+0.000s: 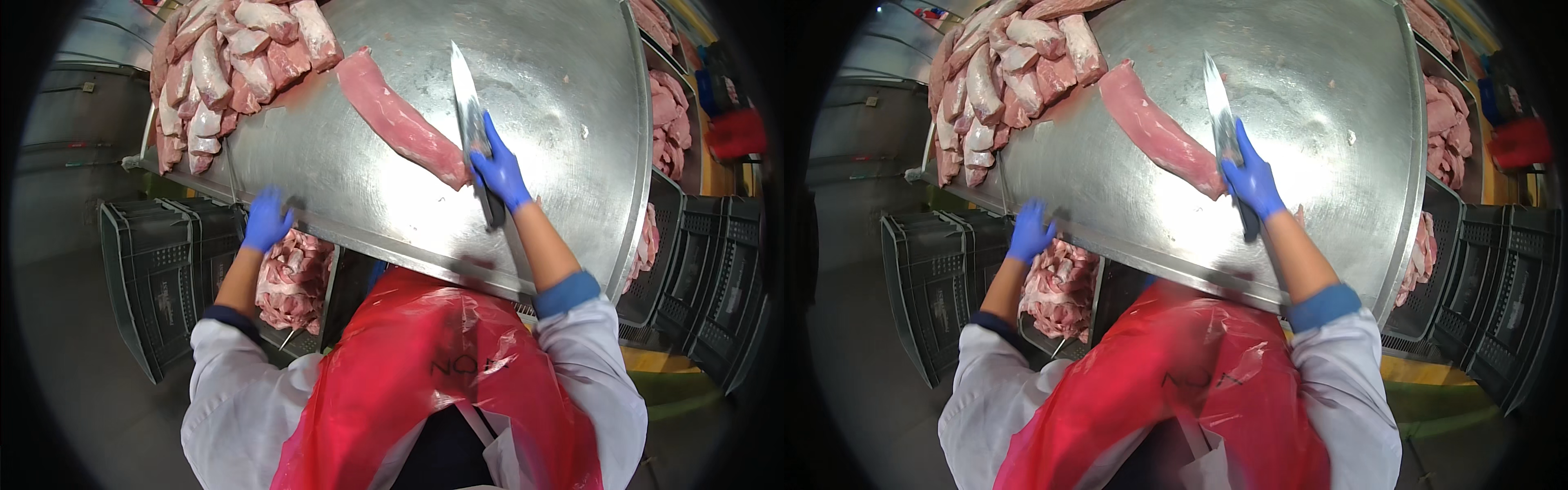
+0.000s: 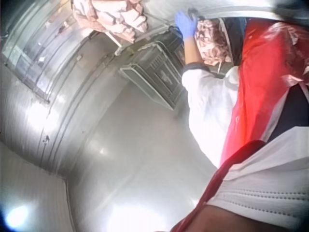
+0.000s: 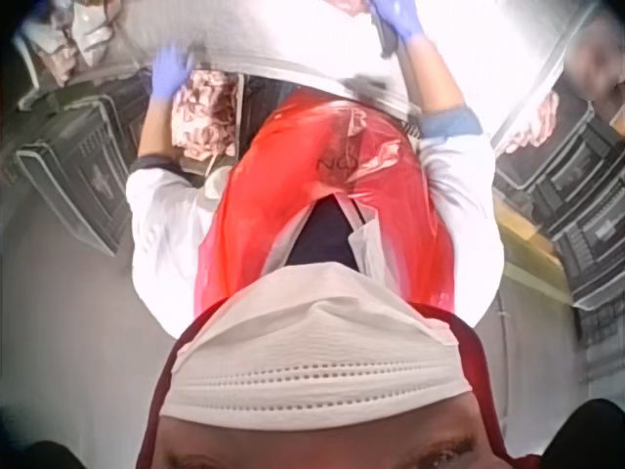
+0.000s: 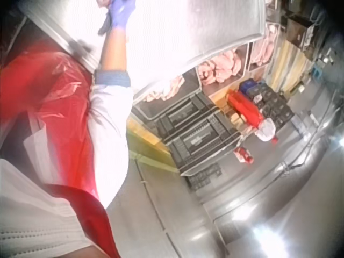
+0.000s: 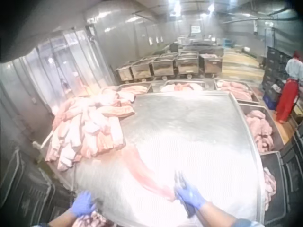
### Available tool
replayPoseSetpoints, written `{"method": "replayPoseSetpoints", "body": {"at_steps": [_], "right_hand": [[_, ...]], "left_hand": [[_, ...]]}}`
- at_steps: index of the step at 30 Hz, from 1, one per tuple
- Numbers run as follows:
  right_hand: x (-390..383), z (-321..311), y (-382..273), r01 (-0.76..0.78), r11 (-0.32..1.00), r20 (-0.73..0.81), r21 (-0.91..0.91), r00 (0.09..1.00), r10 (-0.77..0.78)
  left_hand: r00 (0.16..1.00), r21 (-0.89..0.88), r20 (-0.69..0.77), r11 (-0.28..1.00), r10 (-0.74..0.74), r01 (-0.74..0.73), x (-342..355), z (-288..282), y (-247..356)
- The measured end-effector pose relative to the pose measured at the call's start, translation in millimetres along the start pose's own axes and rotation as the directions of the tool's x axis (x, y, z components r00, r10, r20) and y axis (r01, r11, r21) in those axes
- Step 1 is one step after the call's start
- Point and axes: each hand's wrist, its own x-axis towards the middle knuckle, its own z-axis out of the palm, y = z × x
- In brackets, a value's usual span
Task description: The person uses a knife to trim fat and connective tissue from large slabs of raw meat on a stainless steel table. They repeatedly slice off unwanted portions and place the trimmed meat into a nearby bin. The process involves handling the meat with gloved hands and using precise knife movements to separate the fat layers.
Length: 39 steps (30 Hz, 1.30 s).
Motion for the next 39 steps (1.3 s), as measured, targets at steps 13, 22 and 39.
{"method": "replayPoseSetpoints", "body": {"at_steps": [13, 22, 39], "right_hand": [[75.4, 82.3, -14.2, -0.236, 0.961, 0.075, -0.143, 0.966, 0.248], [-57.6, 95.2, 4.8, -0.1, 0.822, 0.199, -0.561, 0.947, 0.252], [-180.1, -98.5, 25.0, -0.411, 0.752, 0.284, 0.515, 0.91, 0.302]], "left_hand": [[0.947, -0.686, -0.283, 0.722, -0.154, -0.087, 252.5, 38.4, 200.7], [0.95, -0.65, -0.227, 0.759, -0.215, 0.016, 262.5, 35.5, 198.3], [0.819, -0.144, 0.351, -0.837, 0.455, 0.527, 159.0, -51.5, 414.3]]}}
